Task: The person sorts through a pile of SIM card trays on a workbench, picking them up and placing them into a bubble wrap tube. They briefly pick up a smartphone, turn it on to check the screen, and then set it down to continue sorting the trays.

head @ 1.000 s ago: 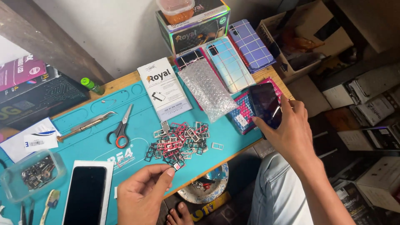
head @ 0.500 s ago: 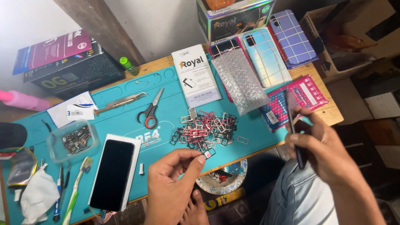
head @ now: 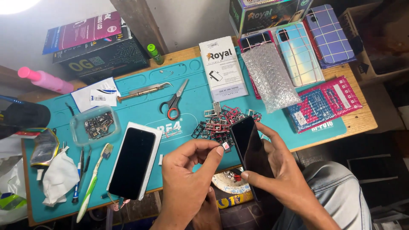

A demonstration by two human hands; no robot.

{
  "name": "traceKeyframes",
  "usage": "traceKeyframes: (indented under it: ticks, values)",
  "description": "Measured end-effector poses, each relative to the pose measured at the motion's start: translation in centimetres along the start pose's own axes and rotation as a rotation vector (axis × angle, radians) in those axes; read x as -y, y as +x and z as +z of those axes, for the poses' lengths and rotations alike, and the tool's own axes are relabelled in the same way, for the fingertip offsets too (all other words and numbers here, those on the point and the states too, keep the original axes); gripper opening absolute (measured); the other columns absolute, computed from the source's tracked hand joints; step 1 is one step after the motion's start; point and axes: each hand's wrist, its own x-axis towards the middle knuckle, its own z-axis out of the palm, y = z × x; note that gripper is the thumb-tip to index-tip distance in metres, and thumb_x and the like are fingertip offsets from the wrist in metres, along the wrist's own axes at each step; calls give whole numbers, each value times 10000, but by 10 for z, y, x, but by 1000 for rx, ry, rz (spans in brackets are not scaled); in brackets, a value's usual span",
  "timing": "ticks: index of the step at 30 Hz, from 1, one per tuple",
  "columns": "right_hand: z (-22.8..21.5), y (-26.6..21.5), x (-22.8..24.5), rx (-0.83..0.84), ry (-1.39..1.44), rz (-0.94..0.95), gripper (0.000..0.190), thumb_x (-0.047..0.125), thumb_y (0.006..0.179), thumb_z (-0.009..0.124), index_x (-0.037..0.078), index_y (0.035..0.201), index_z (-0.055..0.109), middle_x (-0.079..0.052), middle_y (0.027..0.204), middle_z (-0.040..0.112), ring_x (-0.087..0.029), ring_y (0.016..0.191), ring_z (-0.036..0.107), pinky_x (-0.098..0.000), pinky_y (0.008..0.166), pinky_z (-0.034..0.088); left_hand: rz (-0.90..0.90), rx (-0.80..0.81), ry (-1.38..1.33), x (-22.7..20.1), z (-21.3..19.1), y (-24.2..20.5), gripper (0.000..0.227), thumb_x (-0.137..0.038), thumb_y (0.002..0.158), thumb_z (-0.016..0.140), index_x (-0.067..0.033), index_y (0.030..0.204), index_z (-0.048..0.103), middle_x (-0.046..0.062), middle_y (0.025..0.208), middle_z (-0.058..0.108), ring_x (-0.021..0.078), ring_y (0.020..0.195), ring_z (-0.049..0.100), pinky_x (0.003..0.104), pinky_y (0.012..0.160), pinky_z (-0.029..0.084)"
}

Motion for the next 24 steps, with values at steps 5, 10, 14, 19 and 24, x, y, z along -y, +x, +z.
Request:
traceKeyframes:
  ticks: [5,10,14,19,24]
  values:
    - [5,-2,4,-3,-29,-22,986,55,773,845,129,1642,384,-175,1424,740,-197,1280,706,-340,1092,543,31,2,3,1,-3,1,108,-135,902,830,-49,910,895,17,775,841,85,717,716,248,692,627]
    - [7,-4,4,-37,-79,4,1008,56,757,849,150,1649,389,-164,1415,744,-186,1297,696,-323,1120,504,82,-7,4,1,-7,0,103,-123,905,815,-48,905,885,20,778,838,84,717,724,241,684,631]
    - [10,-4,4,-40,-120,-34,1040,41,741,867,134,1654,376,-157,1386,723,-179,1268,694,-307,1107,520,97,-2,14,1,-9,-1,94,-113,906,811,-56,893,884,11,764,832,78,713,728,235,694,639]
    - [16,-7,8,-105,-280,-141,1036,48,712,879,99,1620,383,-121,1658,523,-210,1507,510,-335,1259,347,118,-25,89,-2,-8,-4,109,-122,896,799,-87,841,887,-15,720,815,65,683,676,233,652,601]
    - [24,-11,17,-158,-442,-177,1092,98,684,927,94,1630,383,-112,1351,724,-166,1191,740,-282,1053,568,230,-30,140,-3,-6,-5,88,-125,890,802,-99,830,861,-19,728,809,63,671,691,218,636,612]
